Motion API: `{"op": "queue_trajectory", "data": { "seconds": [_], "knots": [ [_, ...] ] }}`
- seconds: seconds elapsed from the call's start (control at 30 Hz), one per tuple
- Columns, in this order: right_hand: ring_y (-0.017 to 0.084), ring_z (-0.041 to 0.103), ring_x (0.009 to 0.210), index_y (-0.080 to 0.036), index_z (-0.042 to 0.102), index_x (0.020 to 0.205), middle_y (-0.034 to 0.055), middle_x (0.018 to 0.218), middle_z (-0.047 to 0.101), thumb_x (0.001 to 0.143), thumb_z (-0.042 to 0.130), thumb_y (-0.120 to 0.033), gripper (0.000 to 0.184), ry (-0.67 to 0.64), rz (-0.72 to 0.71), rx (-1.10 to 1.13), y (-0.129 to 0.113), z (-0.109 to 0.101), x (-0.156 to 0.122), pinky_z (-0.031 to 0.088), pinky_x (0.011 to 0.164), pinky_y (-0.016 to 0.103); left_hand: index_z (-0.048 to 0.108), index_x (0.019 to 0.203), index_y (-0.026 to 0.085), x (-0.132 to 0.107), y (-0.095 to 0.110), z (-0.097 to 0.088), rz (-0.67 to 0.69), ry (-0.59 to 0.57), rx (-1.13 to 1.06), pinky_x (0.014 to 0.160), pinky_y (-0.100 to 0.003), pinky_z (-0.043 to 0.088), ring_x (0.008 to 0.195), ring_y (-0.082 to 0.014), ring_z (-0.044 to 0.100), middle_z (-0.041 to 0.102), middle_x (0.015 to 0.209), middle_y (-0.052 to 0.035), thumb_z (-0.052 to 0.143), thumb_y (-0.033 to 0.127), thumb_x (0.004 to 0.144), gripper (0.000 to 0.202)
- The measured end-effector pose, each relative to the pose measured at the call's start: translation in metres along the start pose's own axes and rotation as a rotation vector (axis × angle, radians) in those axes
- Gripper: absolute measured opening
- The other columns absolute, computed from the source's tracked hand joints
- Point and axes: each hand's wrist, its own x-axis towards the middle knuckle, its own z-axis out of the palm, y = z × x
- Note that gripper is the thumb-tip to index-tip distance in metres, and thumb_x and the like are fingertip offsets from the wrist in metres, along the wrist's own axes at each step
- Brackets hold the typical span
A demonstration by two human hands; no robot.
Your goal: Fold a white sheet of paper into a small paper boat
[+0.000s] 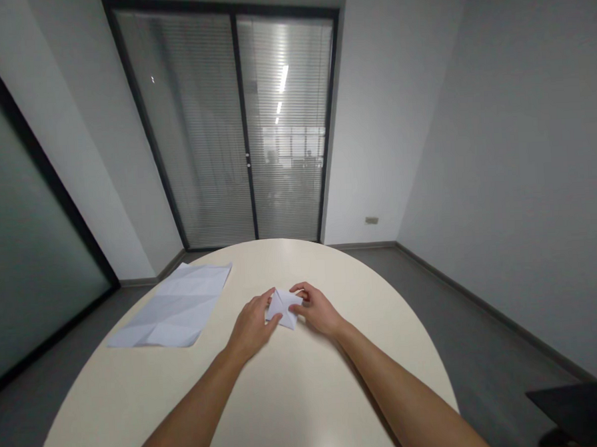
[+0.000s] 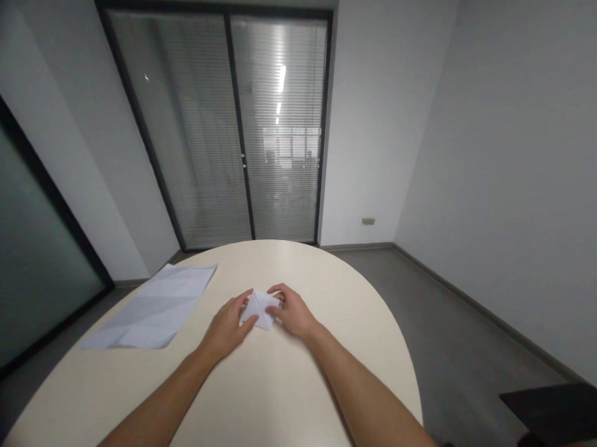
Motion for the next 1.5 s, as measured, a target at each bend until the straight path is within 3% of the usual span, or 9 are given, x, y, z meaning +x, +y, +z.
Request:
{"op": "queue_trajectory", "data": {
  "seconds": [0.23, 0.43, 0.6, 1.07, 1.5],
  "knots": [
    [0.017, 0.063, 0.087, -0.022, 0.066, 0.109, 0.0012, 0.095, 0.07, 0.084, 0.066, -0.027, 0.025, 0.028, -0.124, -0.154, -0.016, 0.001, -0.001, 0.045, 0.078, 0.029, 0.056, 0.128, 0.02, 0.004, 0.015, -0.008, 0.084, 0.133, 0.035, 0.09, -0.035, 0.052, 0.099, -0.0212, 0.067, 0.071, 0.111, -0.0081, 0.047, 0.031, 0.099, 0.032],
    [0.019, 0.063, 0.091, -0.024, 0.071, 0.104, 0.0039, 0.098, 0.072, 0.093, 0.06, -0.036, 0.02, 0.035, -0.209, -0.372, -0.034, 0.004, -0.007, 0.047, 0.083, 0.032, 0.064, 0.113, 0.023, 0.005, 0.022, -0.013, 0.128, 0.132, 0.073, 0.088, -0.032, 0.052, 0.096, -0.02, 0.068, 0.073, 0.105, -0.0065, 0.041, 0.034, 0.102, 0.028],
    [0.019, 0.063, 0.091, -0.024, 0.072, 0.102, 0.0045, 0.095, 0.072, 0.096, 0.056, -0.038, 0.022, 0.054, -0.25, -0.418, -0.035, 0.005, -0.008, 0.046, 0.083, 0.031, 0.065, 0.106, 0.023, 0.006, 0.024, -0.014, 0.134, 0.14, 0.06, 0.082, -0.03, 0.051, 0.089, -0.0189, 0.067, 0.073, 0.098, -0.0044, 0.043, 0.032, 0.101, 0.024],
    [0.02, 0.064, 0.093, -0.023, 0.072, 0.101, 0.005, 0.098, 0.073, 0.097, 0.055, -0.04, 0.025, 0.051, -0.204, -0.369, -0.033, 0.003, -0.006, 0.047, 0.081, 0.03, 0.061, 0.101, 0.024, 0.005, 0.023, -0.013, 0.013, 0.107, 0.024, 0.078, -0.029, 0.051, 0.088, -0.0188, 0.067, 0.071, 0.093, -0.0028, 0.041, 0.035, 0.101, 0.023],
    [0.019, 0.064, 0.091, -0.022, 0.071, 0.097, 0.0041, 0.097, 0.074, 0.095, 0.056, -0.036, 0.021, 0.121, -0.16, -0.361, -0.017, -0.008, -0.001, 0.046, 0.081, 0.03, 0.06, 0.105, 0.025, 0.005, 0.008, -0.008, -0.157, 0.161, -0.133, 0.077, -0.029, 0.053, 0.086, -0.018, 0.071, 0.073, 0.106, -0.0029, 0.041, 0.035, 0.1, 0.022]
  ]
}}
